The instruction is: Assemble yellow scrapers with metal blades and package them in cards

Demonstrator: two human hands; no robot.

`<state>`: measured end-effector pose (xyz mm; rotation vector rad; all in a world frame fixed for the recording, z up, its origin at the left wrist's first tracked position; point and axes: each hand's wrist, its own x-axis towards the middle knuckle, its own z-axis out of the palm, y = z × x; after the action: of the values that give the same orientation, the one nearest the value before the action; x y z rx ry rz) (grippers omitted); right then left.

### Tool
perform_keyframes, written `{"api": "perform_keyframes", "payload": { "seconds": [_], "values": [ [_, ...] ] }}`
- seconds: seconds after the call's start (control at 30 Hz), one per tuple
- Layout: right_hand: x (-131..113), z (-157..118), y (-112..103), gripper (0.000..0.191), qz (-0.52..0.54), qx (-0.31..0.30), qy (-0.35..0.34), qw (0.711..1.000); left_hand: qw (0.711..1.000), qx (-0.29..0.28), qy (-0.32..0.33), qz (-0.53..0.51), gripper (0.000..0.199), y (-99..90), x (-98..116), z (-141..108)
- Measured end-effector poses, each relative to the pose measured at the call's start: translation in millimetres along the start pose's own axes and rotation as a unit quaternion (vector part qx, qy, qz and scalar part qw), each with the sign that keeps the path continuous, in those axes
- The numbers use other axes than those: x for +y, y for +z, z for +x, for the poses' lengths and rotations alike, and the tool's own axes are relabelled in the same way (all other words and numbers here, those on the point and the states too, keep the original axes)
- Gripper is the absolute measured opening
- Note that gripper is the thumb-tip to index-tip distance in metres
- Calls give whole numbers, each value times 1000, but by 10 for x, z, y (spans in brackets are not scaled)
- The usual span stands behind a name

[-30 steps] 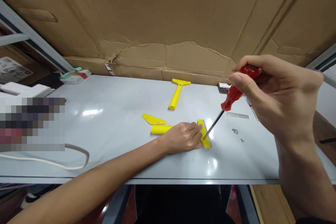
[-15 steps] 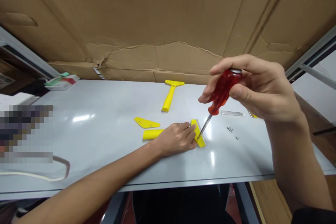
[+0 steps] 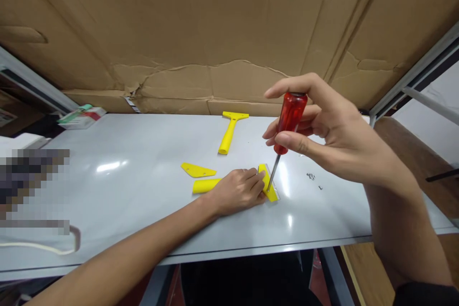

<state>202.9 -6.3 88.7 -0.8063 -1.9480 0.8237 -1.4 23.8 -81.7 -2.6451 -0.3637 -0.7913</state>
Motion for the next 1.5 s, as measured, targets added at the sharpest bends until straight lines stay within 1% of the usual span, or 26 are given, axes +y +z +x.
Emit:
{"api": "perform_keyframes", "payload": {
  "seconds": [0.07,0.17,0.2,0.23,0.27,0.37,0.47,0.57,0.63,0.73,0.87,0.97,1.03,1.1,1.17,1.23,1.27,1.37,1.4,1.5],
  "values": [
    [8,10,-61,36,-5,0,6,1000,1000,2,1,-11,23,-2,-7,4],
    [-20,-24,-265,33,-29,69,-3,997,1000,2,7,-19,22,-5,-15,5],
    [-24,-48,-365,32,-44,90,1,995,1000,-1,12,-15,23,-7,-18,3],
    [-16,-76,-477,31,-63,96,18,993,1000,-6,19,-9,25,-11,-20,0],
    [5,-104,-591,30,-84,85,46,992,1000,-12,27,-2,26,-16,-22,-3],
    [137,-165,-879,32,-130,16,131,983,998,-33,49,7,26,-37,-26,-12],
    [272,-163,-1004,28,-186,-24,191,964,997,-43,59,10,25,-53,-23,-19],
    [323,-117,-1009,22,-271,-54,216,937,997,-39,68,10,21,-58,-14,-22],
    [323,-90,-997,21,-300,-59,223,926,997,-37,66,3,19,-58,-8,-19],
    [306,-77,-986,21,-276,-45,229,933,998,-32,57,-15,17,-60,-2,-11],
    [280,-105,-995,23,-233,-47,236,942,997,-31,60,-30,19,-80,0,9],
    [272,-133,-1008,22,-165,-35,214,962,997,-27,49,-45,16,-109,16,37],
    [273,-137,-1000,22,-106,-18,186,977,998,-12,7,-61,14,-129,40,60],
    [270,-122,-963,23,-52,2,157,986,994,8,-51,-92,15,-138,70,76],
    [256,-90,-896,25,-9,20,131,991,984,24,-101,-143,20,-130,99,79],
    [228,-53,-813,28,17,36,108,993,970,35,-132,-200,28,-107,122,71],
    [211,-37,-771,29,22,44,102,994,962,43,-144,-226,28,-94,130,66],
    [163,-5,-673,32,37,71,92,993,938,69,-180,-289,9,-76,141,67],
    [153,0,-650,33,45,81,89,992,930,75,-193,-303,6,-81,141,74],
    [152,4,-609,34,68,103,70,990,906,75,-248,-336,10,-128,131,106]
  ]
}}
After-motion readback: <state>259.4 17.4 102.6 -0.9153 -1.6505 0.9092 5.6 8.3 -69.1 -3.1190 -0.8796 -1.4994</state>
